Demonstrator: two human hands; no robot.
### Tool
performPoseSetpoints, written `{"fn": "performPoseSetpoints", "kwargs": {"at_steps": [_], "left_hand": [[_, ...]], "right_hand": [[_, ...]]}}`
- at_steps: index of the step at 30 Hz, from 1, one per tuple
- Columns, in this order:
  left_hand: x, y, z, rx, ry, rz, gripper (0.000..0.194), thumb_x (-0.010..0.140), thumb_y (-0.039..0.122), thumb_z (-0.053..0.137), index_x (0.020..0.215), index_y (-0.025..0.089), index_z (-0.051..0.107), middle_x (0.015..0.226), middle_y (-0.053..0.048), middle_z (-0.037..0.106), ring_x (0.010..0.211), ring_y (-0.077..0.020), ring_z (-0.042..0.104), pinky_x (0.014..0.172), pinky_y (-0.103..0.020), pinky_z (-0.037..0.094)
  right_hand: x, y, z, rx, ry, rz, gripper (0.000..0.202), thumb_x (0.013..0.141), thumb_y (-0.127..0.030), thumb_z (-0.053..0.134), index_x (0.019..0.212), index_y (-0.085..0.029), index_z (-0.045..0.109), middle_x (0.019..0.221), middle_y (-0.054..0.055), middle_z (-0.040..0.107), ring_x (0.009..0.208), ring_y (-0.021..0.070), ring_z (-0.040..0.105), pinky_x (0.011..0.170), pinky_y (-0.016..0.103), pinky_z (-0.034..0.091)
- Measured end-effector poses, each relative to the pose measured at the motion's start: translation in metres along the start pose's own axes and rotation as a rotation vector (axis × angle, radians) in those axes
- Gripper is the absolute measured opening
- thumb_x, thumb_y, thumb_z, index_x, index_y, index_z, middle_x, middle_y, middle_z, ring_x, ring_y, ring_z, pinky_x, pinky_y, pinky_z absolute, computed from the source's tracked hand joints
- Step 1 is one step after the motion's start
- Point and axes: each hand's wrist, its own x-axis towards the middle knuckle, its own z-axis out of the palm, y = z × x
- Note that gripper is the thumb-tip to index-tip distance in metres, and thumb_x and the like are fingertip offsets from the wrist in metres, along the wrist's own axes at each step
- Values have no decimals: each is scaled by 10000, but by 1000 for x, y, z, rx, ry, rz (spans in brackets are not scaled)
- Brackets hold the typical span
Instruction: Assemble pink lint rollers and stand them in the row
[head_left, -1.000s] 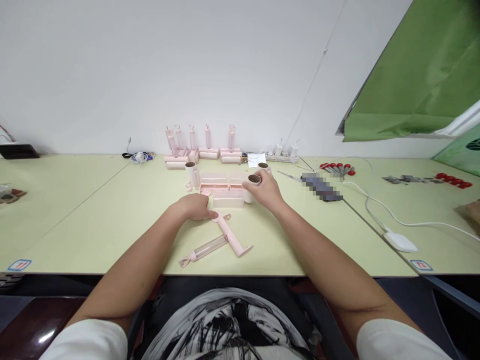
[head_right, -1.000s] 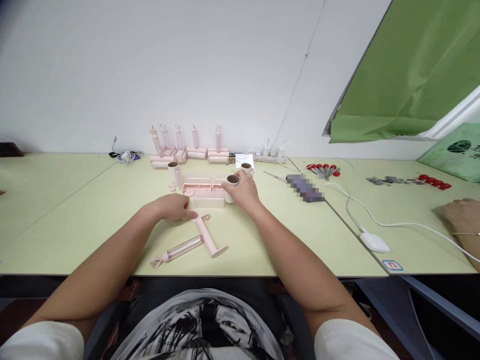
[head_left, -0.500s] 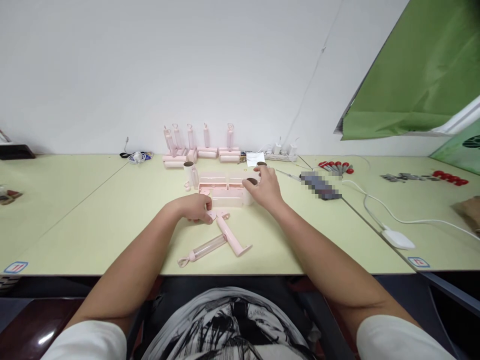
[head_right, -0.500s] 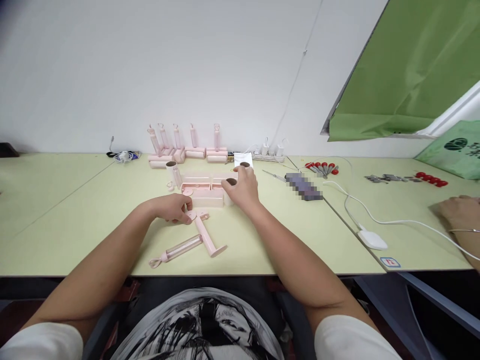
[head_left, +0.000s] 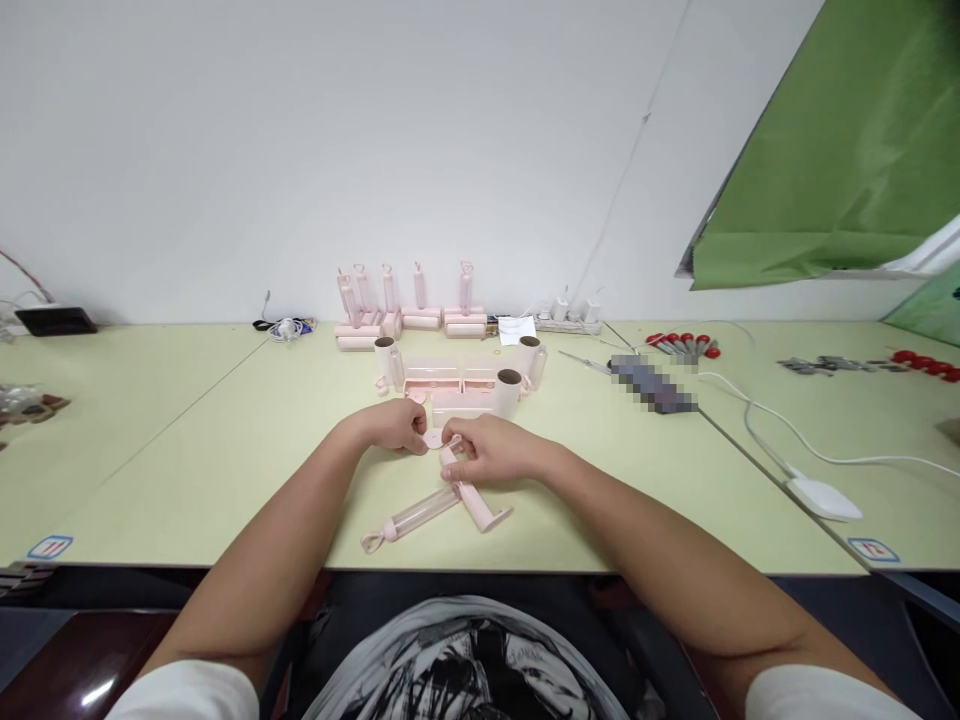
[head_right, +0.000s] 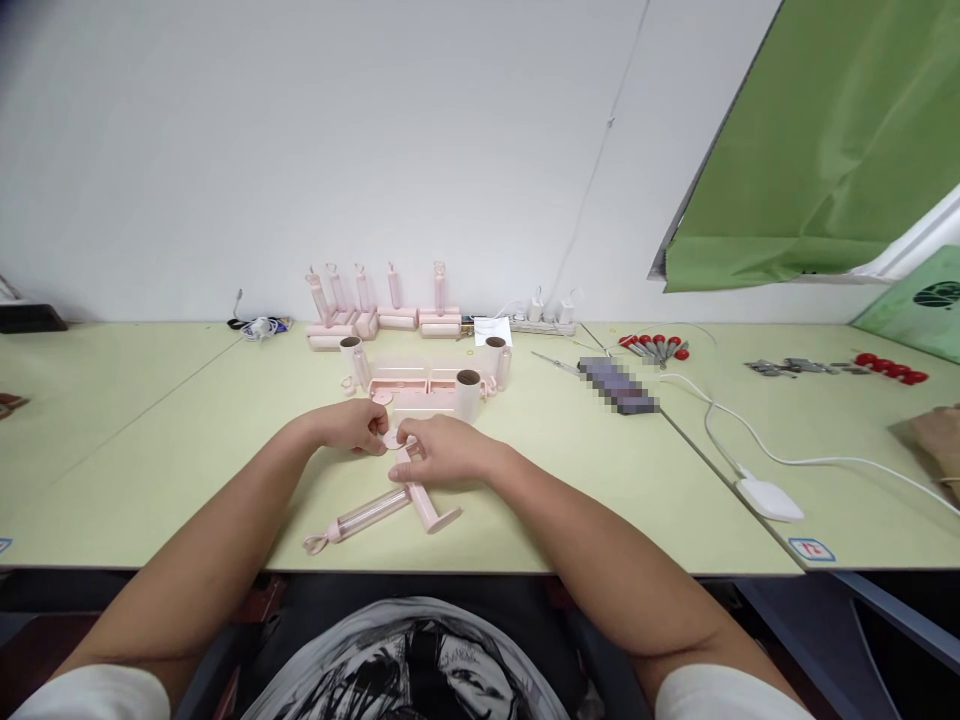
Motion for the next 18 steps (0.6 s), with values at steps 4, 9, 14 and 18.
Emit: {"fn": "performPoseSetpoints", "kwargs": {"at_steps": [4,9,14,18], "left_hand": [[3,-1,1,11,23,30,238,617,358,724,697,189,578,618,24,586,572,-128,515,542,-250,394],[5,0,3,-43,12,77,206,653,361,712,656,171,633,545,35,509,537,-100,418,522,-236,344],[4,-2,0,-82,-53,157,234,682,382,703,798,183,748,598,23,560,552,-96,422,527,-222,354],[0,-3,-4,-86,-124,193,286,717,409,663,889,206,768,603,22,590,537,-98,449,535,-222,378]], "right_hand": [[-1,1,-1,-1,-111,-33,548,737,-461,744,1199,-209,591,760,-10,615,667,160,552,559,246,336],[-2,2,-1,48,-153,-50,527,746,-387,739,1211,-195,585,765,-20,618,665,148,559,571,243,367],[-3,2,-2,33,-192,-112,511,751,-423,739,1195,-216,593,775,-18,598,676,151,542,589,245,373],[-3,2,-1,20,-218,-132,654,695,-415,782,1269,-222,535,793,-14,582,709,168,536,606,251,377]]}}
